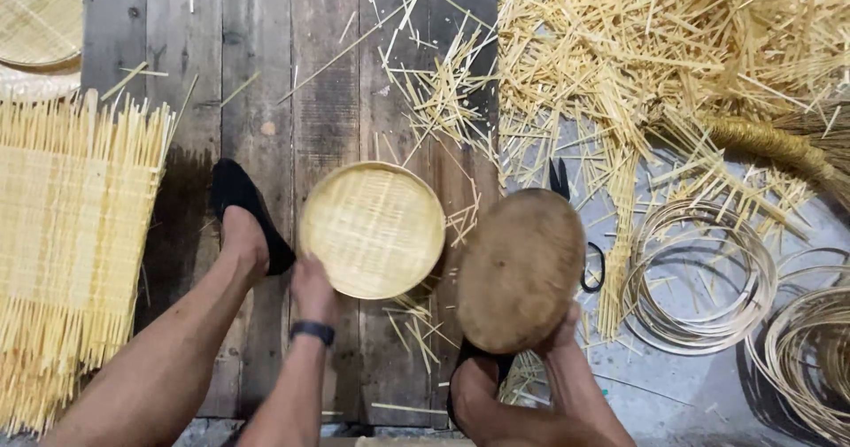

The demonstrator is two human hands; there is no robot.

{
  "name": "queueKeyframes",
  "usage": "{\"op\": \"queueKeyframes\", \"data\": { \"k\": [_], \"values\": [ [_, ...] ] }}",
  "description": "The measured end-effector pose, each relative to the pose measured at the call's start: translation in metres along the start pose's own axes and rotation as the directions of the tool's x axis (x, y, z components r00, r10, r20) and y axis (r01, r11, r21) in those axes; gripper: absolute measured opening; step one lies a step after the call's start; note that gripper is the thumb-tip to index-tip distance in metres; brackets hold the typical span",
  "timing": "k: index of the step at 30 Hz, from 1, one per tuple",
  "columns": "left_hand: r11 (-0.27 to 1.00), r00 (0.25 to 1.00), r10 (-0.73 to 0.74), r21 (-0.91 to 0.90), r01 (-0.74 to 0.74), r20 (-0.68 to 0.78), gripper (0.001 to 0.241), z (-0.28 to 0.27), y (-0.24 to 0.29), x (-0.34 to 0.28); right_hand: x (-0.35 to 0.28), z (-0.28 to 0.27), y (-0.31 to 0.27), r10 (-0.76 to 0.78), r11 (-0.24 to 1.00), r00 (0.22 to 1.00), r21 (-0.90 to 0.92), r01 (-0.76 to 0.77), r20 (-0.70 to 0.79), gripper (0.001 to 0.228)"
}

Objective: The person sits on the floor and weaves thin bamboo sticks into a flat mat around a round wooden mold, folding the protruding stick ends over the mold. They use scissors to trim the sticks, fit a split bamboo hoop around the rim, and press the woven mat into shape to form a round bamboo sieve.

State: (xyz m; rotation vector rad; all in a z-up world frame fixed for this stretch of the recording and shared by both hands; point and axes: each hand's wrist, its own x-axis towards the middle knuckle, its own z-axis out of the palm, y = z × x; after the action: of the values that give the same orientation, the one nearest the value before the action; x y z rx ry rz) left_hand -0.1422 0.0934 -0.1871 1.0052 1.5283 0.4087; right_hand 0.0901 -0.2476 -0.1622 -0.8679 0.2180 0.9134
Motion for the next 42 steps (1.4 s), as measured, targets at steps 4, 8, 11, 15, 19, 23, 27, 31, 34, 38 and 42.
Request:
{"op": "queueKeyframes", "data": {
  "k": [4,8,11,15,19,23,27,31,34,38,42],
  "values": [
    [0.851,0.867,-0.483,0.297,0.433,0.122,0.036,0.012,0.023,-0.040,-0.012,0.008,-0.029,-0.056,0.994,0.993,-0.100,0.046,-0.101,0.099],
    [0.974,0.886,-0.228,0.085,0.211,0.403,0.042,0.076,0.081,0.013,-0.011,0.004,-0.042,-0.113,0.986,0.993,-0.128,0.108,-0.036,0.095],
    [0.948,0.845,0.076,-0.301,0.103,0.530,0.033,0.148,0.106,0.101,-0.025,0.000,-0.029,-0.085,0.991,0.994,-0.107,0.078,-0.062,0.090],
    [0.970,0.815,0.241,-0.122,-0.208,0.528,0.014,0.211,0.150,0.060,-0.001,0.013,-0.024,-0.087,0.990,0.993,-0.115,0.078,-0.076,0.085],
    [0.713,0.735,-0.273,0.644,-0.279,0.621,0.066,0.172,0.091,-0.034,0.022,0.015,0.003,-0.028,1.000,0.999,0.005,0.028,0.034,0.081],
    [0.958,0.768,-0.247,0.029,0.285,0.591,0.060,0.133,0.022,-0.042,0.020,0.067,0.004,0.070,0.989,0.991,0.120,-0.083,0.113,0.073],
    [0.948,0.940,0.206,-0.295,-0.122,0.274,0.048,0.115,-0.061,0.065,0.044,0.033,0.042,0.061,0.977,0.998,-0.206,-0.053,0.034,0.057],
    [0.821,0.906,0.342,0.389,-0.418,0.251,0.041,0.038,0.092,0.032,0.049,0.069,0.048,0.092,0.857,0.996,-0.509,-0.082,-0.005,0.045],
    [0.246,0.787,0.569,0.864,-0.439,0.238,0.043,-0.050,0.169,0.034,0.043,0.072,0.054,0.176,0.860,0.982,-0.476,-0.184,-0.062,0.045],
    [-0.079,0.816,0.566,0.993,-0.086,0.116,0.081,-0.212,0.148,0.156,0.051,0.042,0.081,0.191,0.882,0.981,-0.433,-0.185,-0.030,0.044],
    [0.173,0.970,0.227,0.984,0.045,-0.085,0.060,-0.253,0.156,0.149,0.056,0.045,0.101,0.211,0.943,0.977,-0.272,-0.194,0.035,0.041]
  ]
}}
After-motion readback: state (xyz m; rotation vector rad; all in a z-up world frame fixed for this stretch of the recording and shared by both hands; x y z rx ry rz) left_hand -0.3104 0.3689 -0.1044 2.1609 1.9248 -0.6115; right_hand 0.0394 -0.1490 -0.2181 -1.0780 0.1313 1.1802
